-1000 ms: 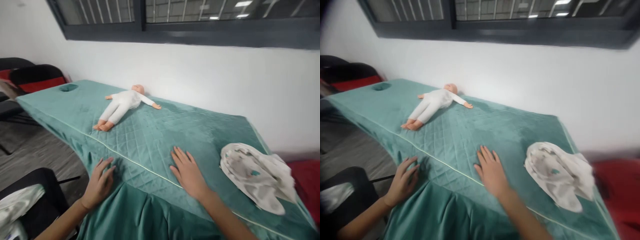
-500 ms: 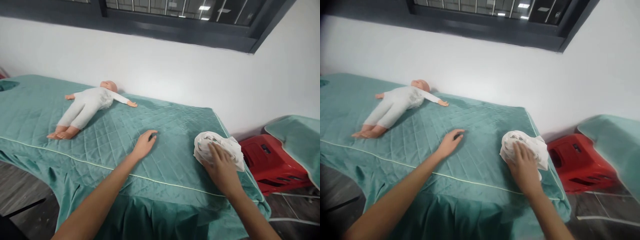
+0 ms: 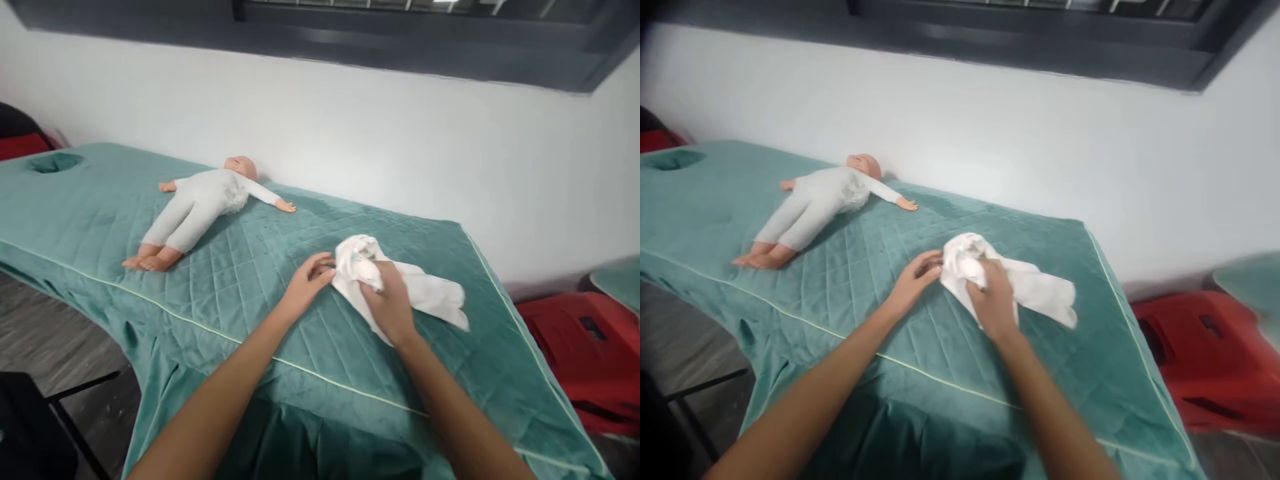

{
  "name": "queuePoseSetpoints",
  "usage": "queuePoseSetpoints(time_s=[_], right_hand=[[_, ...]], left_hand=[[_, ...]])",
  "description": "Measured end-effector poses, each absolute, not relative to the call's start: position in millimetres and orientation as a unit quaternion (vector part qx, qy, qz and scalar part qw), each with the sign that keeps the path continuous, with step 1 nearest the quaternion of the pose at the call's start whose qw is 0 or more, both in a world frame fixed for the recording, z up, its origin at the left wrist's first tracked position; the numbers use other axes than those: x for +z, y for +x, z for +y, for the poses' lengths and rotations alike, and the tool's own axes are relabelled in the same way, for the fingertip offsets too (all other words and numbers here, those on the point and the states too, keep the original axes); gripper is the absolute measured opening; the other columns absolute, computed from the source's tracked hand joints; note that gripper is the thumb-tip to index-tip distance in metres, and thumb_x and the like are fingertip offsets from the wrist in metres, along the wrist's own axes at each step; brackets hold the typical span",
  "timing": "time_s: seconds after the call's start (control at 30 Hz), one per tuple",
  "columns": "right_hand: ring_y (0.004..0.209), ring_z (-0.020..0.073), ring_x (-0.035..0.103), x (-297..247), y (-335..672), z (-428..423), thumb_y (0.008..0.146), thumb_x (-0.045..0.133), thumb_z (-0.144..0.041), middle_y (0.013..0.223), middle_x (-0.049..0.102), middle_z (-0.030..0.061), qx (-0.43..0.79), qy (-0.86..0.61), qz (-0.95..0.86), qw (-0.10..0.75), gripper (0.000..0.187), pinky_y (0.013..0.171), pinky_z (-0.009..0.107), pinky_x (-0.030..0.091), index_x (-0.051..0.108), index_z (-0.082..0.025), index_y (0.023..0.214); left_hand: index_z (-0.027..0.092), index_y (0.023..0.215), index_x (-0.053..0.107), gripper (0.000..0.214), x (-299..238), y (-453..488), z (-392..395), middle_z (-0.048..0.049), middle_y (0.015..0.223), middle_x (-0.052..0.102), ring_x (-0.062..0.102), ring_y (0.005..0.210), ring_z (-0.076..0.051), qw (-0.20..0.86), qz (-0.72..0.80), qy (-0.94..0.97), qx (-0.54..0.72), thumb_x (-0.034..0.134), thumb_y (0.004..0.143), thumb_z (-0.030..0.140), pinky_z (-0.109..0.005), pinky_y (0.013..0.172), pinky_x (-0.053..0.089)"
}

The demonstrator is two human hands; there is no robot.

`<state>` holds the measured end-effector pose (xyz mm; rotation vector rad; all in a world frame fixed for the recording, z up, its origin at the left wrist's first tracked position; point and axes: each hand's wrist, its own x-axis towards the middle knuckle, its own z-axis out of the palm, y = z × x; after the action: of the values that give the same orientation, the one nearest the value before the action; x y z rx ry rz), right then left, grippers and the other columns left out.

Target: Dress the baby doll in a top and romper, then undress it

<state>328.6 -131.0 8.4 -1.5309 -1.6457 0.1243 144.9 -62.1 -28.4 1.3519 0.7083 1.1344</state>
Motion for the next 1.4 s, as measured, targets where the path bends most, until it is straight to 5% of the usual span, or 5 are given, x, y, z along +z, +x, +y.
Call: queuePoseSetpoints(time_s=[0.17, 0.37, 0.73, 0.97, 1.4], right_hand=[[0.118, 0.0268, 0.057, 7.8, 256.7, -71.1, 0.087, 0.059, -0.027, 0.119, 0.061, 0.0085, 0.150, -0.497, -0.709, 0.477, 0.029, 0.106, 0.045, 0.044, 0.061, -0.024, 0.116], [0.141, 0.0288, 0.041, -8.5, 274.1, -52.8, 0.082, 0.074, -0.041, 0.151, 0.046, 0.0095, 0.303, -0.483, -0.666, 0.482, 0.074, 0.118, 0.048, 0.033, 0.042, -0.025, 0.146], [0.106, 0.0290, 0.069, -8.3, 287.7, -56.2, 0.078, 0.077, -0.041, 0.115, 0.074, 0.0041, 0.475, -0.483, -0.453, 0.579, 0.047, 0.093, 0.044, 0.056, 0.066, -0.024, 0.121], [0.114, 0.0236, 0.068, 11.7, 309.1, -52.4, 0.081, 0.062, -0.037, 0.111, 0.076, 0.0005, 0.519, -0.319, -0.275, 0.744, 0.032, 0.102, 0.041, 0.055, 0.069, -0.025, 0.110], [0.116, 0.0223, 0.067, 21.3, 316.6, -58.6, 0.087, 0.055, -0.038, 0.106, 0.077, 0.0014, 0.523, -0.302, -0.251, 0.756, 0.024, 0.105, 0.042, 0.051, 0.070, -0.030, 0.105]], left_hand=[[0.022, 0.131, 0.059, 0.060, -27.6, 137.6, -56.6, -0.0093, 0.130, 0.068, 0.065, 0.119, -0.029, 0.637, 0.282, 0.397, 0.597, 0.074, 0.080, 0.051, -0.041, 0.101, 0.052], [0.020, 0.123, 0.066, 0.050, -31.9, 139.1, -51.3, -0.0090, 0.118, 0.074, 0.066, 0.117, -0.030, 0.654, 0.306, 0.338, 0.604, 0.071, 0.084, 0.050, -0.043, 0.100, 0.054], [0.021, 0.126, 0.065, 0.043, -26.7, 125.3, -42.3, -0.0068, 0.135, 0.066, 0.057, 0.132, -0.031, 0.721, 0.272, 0.287, 0.569, 0.054, 0.092, 0.045, -0.046, 0.110, 0.048], [0.014, 0.121, 0.068, 0.041, -22.4, 121.5, -40.4, -0.0104, 0.123, 0.073, 0.058, 0.129, -0.030, 0.788, 0.219, 0.125, 0.561, 0.053, 0.096, 0.043, -0.043, 0.114, 0.044], [0.014, 0.125, 0.066, 0.044, -20.7, 120.4, -44.0, -0.0111, 0.123, 0.072, 0.061, 0.125, -0.031, 0.796, 0.174, 0.125, 0.566, 0.056, 0.095, 0.044, -0.044, 0.113, 0.045]])
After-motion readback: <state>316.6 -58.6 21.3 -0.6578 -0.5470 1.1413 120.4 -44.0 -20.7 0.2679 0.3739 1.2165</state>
